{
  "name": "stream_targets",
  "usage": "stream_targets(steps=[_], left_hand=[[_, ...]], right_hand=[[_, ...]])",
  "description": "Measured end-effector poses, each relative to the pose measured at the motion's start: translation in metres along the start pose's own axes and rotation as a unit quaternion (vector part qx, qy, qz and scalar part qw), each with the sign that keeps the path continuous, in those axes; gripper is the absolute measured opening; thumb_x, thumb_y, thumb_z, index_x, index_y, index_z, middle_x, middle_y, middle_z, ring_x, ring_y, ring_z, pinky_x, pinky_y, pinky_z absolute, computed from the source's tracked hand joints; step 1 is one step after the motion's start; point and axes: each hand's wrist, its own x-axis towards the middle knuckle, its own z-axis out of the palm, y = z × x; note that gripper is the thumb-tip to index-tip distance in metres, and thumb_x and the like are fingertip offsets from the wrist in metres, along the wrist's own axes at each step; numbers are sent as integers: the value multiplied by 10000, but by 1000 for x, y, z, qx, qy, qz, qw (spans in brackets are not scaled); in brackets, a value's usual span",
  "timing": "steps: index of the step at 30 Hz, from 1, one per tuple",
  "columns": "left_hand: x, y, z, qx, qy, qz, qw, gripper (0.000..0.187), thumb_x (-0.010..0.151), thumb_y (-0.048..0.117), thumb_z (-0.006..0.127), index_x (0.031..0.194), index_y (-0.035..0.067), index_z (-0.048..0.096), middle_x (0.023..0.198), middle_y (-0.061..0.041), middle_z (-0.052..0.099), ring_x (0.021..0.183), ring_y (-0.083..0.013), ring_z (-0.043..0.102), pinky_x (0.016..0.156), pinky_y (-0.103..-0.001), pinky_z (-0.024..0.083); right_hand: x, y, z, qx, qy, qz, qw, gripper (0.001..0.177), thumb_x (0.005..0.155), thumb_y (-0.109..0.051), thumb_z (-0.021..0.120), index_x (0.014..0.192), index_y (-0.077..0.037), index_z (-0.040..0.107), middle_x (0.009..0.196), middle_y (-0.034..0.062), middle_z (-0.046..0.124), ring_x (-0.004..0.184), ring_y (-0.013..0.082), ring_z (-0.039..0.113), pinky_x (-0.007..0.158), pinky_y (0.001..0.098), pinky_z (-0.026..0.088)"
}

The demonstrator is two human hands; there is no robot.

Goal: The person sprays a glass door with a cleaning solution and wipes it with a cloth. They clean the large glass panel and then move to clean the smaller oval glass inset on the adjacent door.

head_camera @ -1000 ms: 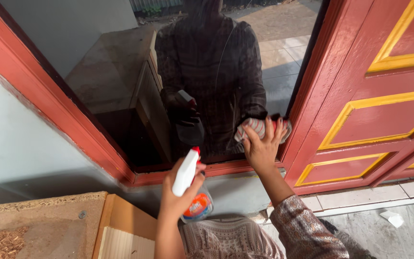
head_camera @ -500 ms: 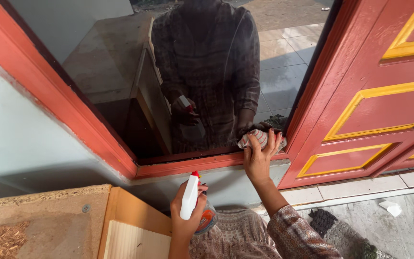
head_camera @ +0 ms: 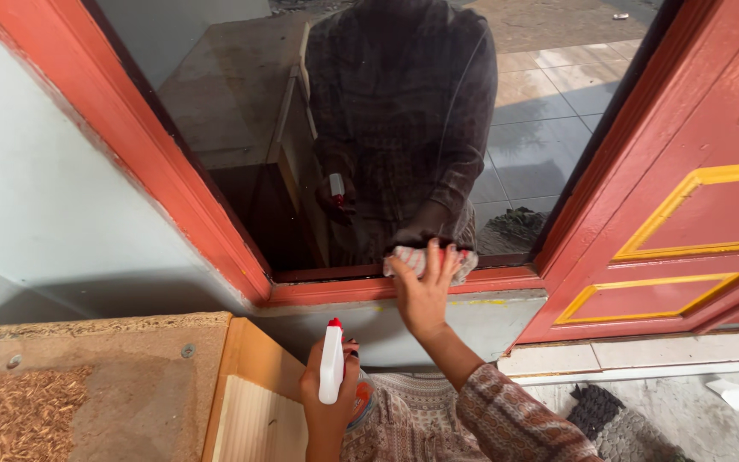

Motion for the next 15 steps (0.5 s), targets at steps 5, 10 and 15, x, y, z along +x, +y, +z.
stream_targets(steps=[5, 10, 15], left_hand=[[-2, 7, -4, 30, 3, -5, 1000, 274, 833, -9, 656, 1107, -15, 659, 921, -97, 788, 825, -157, 749, 740, -296, 602], [-2, 10, -1, 37, 5, 11, 999, 302, 827, -2, 661, 1129, -9, 658, 894, -96, 788, 807, -148, 751, 730, -290, 603], [-1, 3, 7, 22, -7, -4, 1000, 271, 838, 7, 671, 1107, -17, 669, 920, -92, 791, 797, -142, 746, 718, -284, 602]], right_hand=[[2, -34, 10, 4, -105, -68, 992, 543, 833, -104, 704, 1309, -356, 629, 1599, 214, 330, 1428, 589, 291, 1136, 747, 234], [12, -32, 1, 9, -172, -106, 979, 610, 794, -62, 687, 1324, -359, 631, 1604, 180, 348, 1413, 568, 319, 1106, 764, 236], [10, 3, -7, 29, -136, -94, 986, 488, 824, -171, 740, 1254, -392, 677, 1598, 181, 343, 1433, 575, 298, 1138, 756, 212]])
